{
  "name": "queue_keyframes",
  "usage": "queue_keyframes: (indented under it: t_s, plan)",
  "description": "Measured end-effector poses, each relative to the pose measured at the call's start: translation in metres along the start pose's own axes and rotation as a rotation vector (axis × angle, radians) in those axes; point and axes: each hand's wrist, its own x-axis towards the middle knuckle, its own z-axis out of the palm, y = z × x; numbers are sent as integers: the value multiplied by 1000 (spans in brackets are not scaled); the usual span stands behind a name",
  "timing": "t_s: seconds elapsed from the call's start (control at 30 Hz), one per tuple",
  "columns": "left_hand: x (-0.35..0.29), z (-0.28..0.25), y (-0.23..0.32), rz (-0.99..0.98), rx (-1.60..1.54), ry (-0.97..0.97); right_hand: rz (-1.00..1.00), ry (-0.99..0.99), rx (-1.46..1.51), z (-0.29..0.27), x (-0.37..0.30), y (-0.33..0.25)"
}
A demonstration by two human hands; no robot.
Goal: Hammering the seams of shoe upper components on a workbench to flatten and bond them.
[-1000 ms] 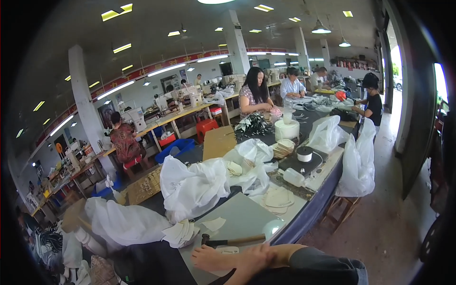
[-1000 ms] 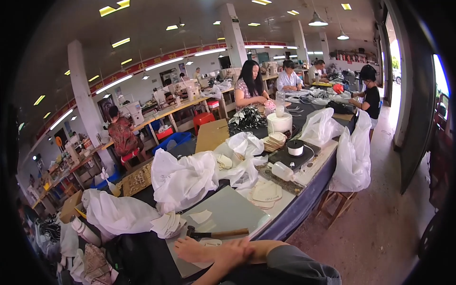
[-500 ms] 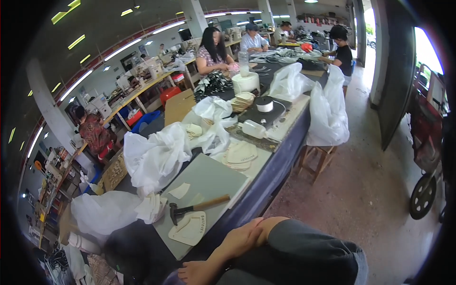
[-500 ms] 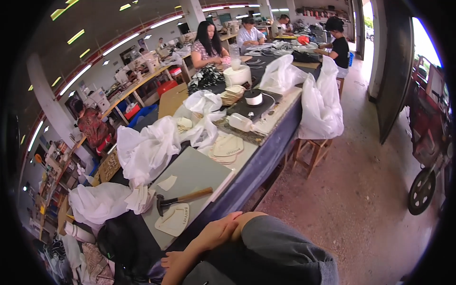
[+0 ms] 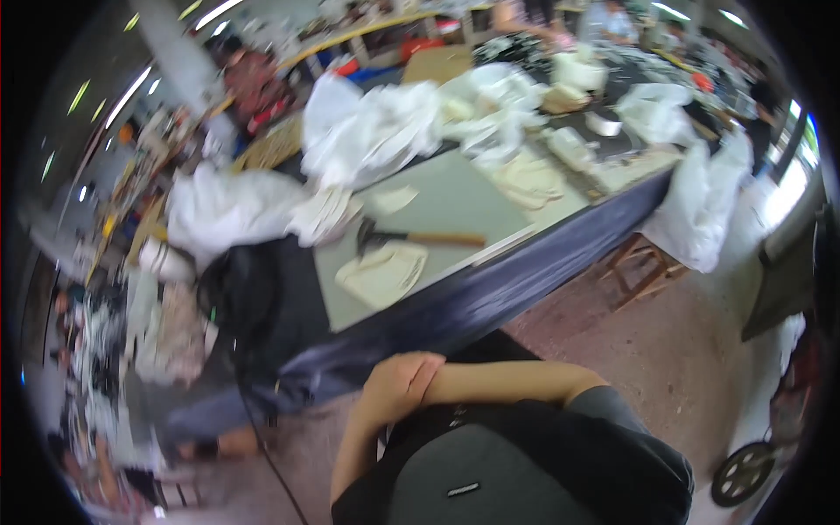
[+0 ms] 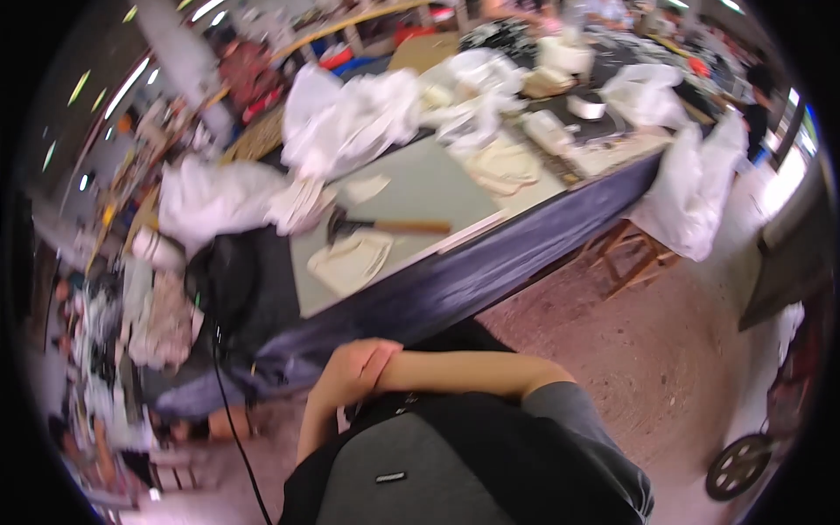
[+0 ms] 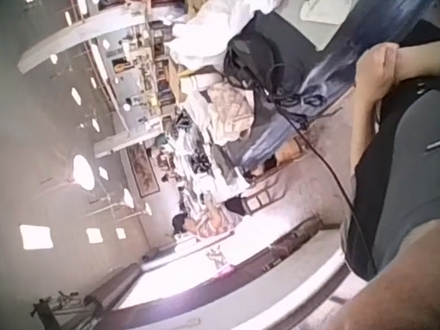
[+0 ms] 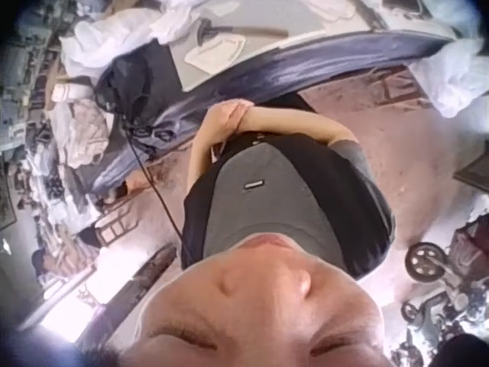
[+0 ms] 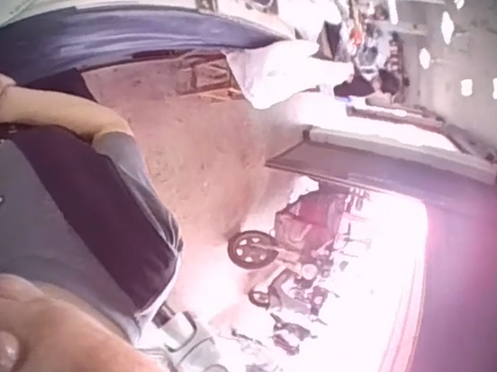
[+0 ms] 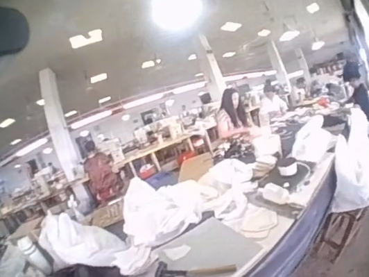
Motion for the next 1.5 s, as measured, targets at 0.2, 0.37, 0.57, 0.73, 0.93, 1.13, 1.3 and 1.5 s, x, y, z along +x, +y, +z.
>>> queue_keyframes:
  t_s: [0.2, 0.37, 0.57, 0.73, 0.93, 1.13, 1.3, 1.5]
  plan:
    - [7, -34, -38, -88, -120, 346, -184, 213, -218, -56, -15, 2]
    - [45, -31, -60, -34, 7, 670, -178, 523, -136, -120, -7, 6]
    - [91, -28, -85, 21, 276, 680, 31, 796, -293, -164, 20, 58]
    - [113, -32, -86, -64, 466, 448, 104, 680, -421, -183, 50, 91]
    - [114, -56, -103, 31, 415, 268, 194, 388, -518, -175, 83, 108]
    - [78, -57, -108, 73, 349, 468, 198, 489, -201, -200, 60, 103]
    - [67, -60, -115, -48, 356, 640, 269, 337, -163, -221, 64, 69]
    - [67, -56, -121, 6, 396, 639, 169, 121, -368, -196, 102, 62]
